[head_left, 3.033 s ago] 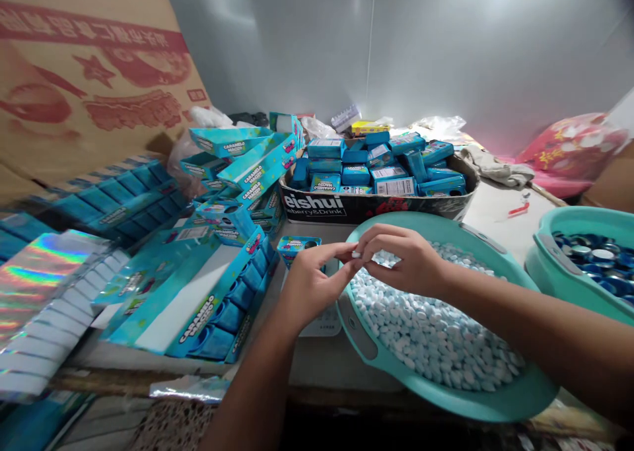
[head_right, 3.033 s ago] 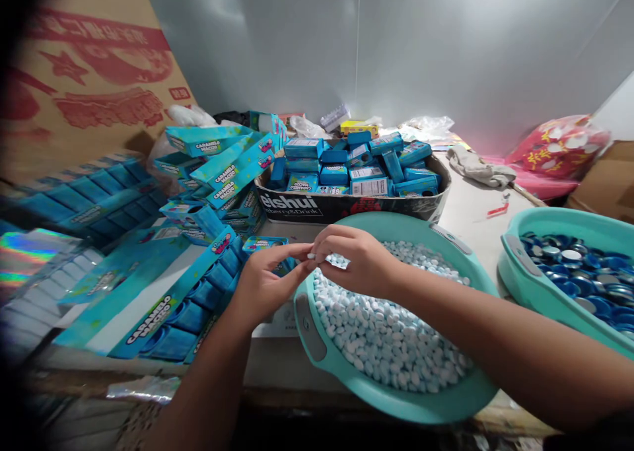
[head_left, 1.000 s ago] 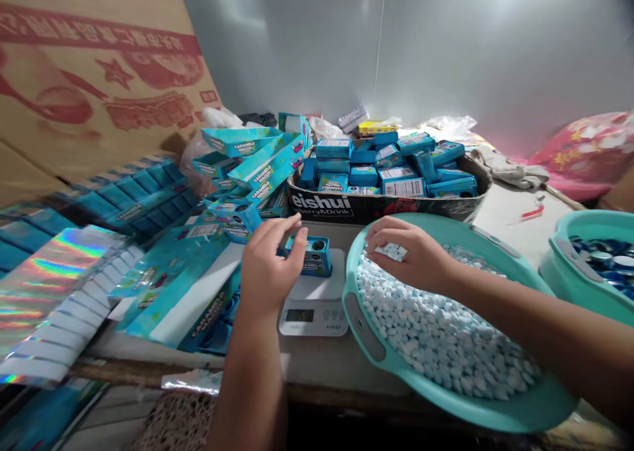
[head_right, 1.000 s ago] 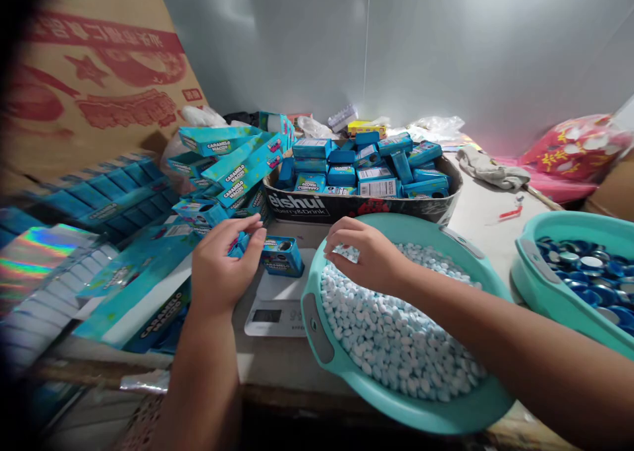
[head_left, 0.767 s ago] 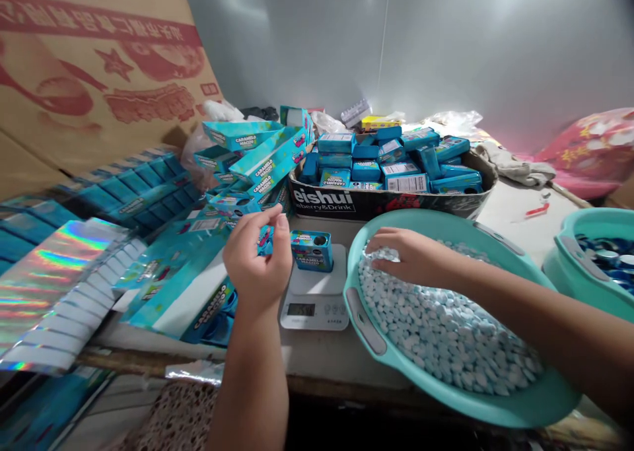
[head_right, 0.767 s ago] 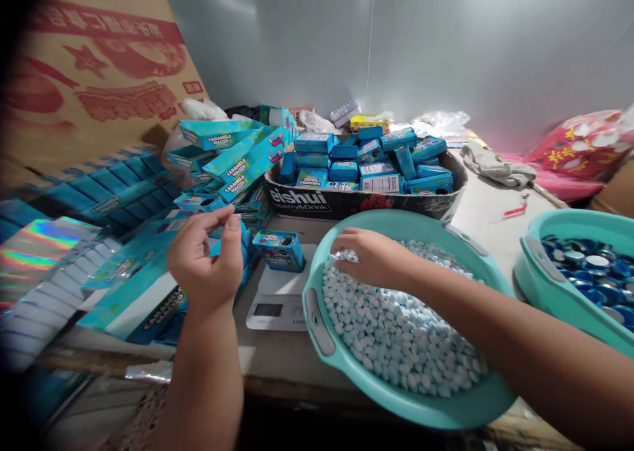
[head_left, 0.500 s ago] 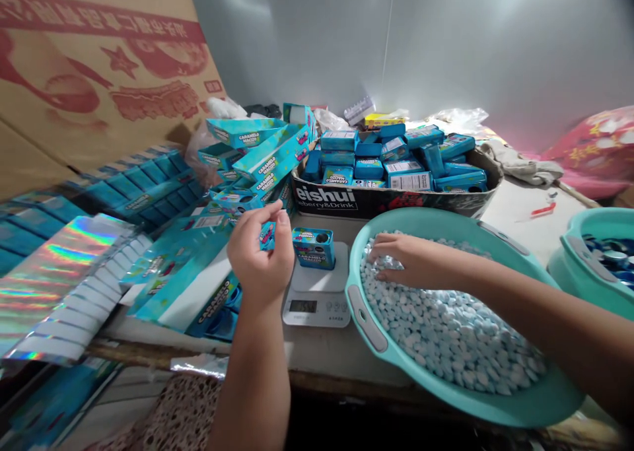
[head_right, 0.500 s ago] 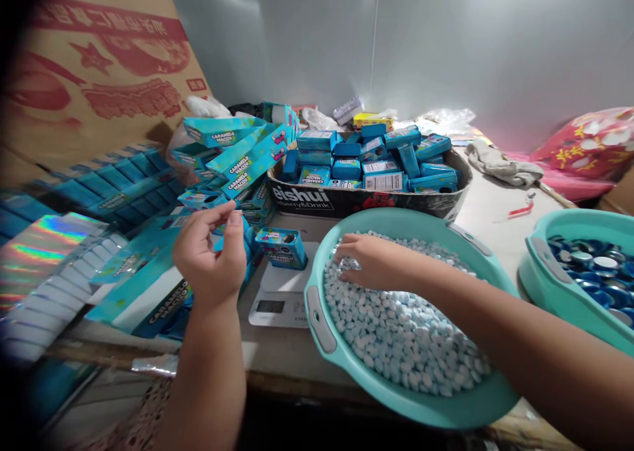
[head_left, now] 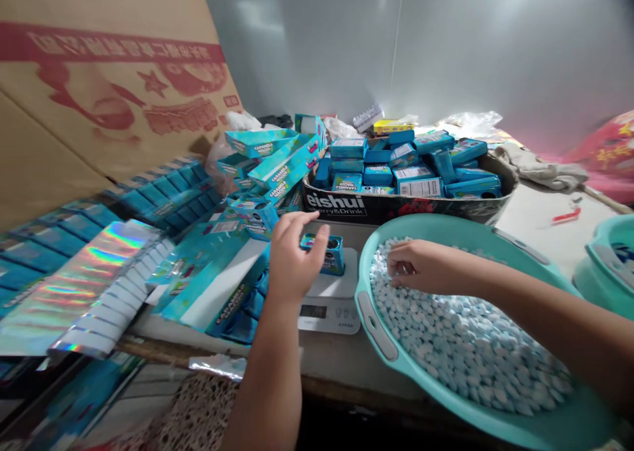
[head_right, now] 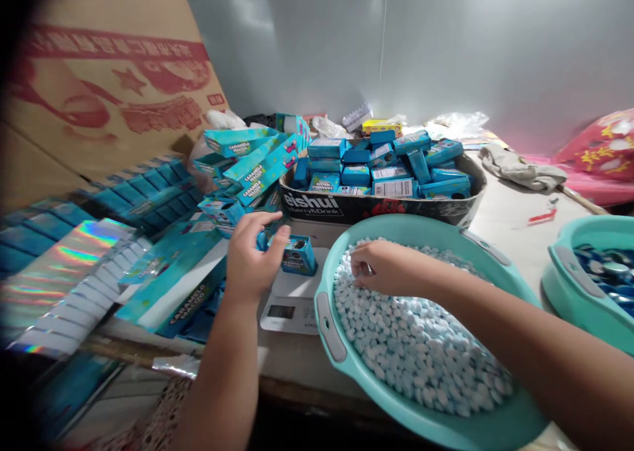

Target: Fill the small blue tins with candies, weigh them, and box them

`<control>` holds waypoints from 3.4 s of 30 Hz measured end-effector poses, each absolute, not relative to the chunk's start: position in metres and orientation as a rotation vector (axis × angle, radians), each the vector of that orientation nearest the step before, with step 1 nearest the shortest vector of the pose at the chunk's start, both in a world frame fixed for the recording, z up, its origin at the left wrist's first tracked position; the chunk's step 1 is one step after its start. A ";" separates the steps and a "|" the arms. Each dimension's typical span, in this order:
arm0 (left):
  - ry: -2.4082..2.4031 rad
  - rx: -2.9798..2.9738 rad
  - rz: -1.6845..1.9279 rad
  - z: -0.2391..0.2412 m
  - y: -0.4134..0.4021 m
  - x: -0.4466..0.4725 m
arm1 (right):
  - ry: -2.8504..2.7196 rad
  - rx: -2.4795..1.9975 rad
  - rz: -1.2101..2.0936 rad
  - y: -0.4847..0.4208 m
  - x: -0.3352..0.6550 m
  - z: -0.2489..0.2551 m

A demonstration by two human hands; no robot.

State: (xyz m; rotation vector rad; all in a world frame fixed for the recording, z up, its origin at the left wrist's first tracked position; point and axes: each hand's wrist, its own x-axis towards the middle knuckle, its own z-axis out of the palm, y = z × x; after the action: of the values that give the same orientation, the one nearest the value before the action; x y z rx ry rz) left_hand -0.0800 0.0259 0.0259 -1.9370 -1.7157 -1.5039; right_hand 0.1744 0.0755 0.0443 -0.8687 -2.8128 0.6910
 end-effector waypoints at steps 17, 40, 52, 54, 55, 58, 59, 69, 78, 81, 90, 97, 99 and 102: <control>-1.301 -2.271 -1.041 0.021 0.024 -0.080 | -1.792 -0.822 1.605 0.074 0.162 0.032; -0.902 -2.165 -0.901 0.011 0.019 -0.053 | -1.368 -0.844 1.923 0.069 0.154 0.037; -0.855 -2.174 -0.904 0.009 0.020 -0.048 | -1.392 -0.924 1.879 0.067 0.148 0.040; -0.853 -2.178 -0.880 0.009 0.019 -0.047 | -1.394 -0.953 1.861 0.066 0.147 0.040; -0.855 -2.183 -0.870 0.010 0.019 -0.046 | -1.397 -0.964 1.850 0.066 0.146 0.039; -0.866 -2.179 -0.859 0.011 0.018 -0.045 | -1.414 -0.993 1.818 0.065 0.146 0.039; -0.868 -2.174 -0.860 0.011 0.018 -0.044 | -1.417 -1.003 1.813 0.065 0.145 0.040; -0.916 -2.213 -0.965 0.010 0.022 -0.048 | -1.407 -1.060 1.889 0.063 0.153 0.054; -1.275 -2.150 -1.113 0.012 0.025 -0.055 | -1.643 -1.229 1.598 0.072 0.159 0.043; -1.450 -2.129 -1.222 0.015 0.027 -0.061 | -1.857 -1.240 1.311 0.072 0.162 0.039; -2.048 -2.499 -1.104 0.014 0.030 -0.098 | -2.179 -1.253 1.027 0.073 0.169 0.041; -1.962 -2.220 -1.517 0.018 0.026 -0.093 | -2.798 -0.795 0.543 0.072 0.174 0.045; -1.898 -2.124 -1.588 0.020 0.026 -0.092 | -2.870 -0.794 0.584 0.072 0.175 0.043; -1.835 -2.012 -1.618 0.020 0.027 -0.094 | -2.911 -0.849 0.634 0.073 0.176 0.041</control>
State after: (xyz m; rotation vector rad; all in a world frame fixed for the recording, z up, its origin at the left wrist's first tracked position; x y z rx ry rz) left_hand -0.0936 0.0273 0.0196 -2.0118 -1.8349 -1.6176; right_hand 0.1760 0.0732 0.0408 -0.8488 -2.9107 0.6338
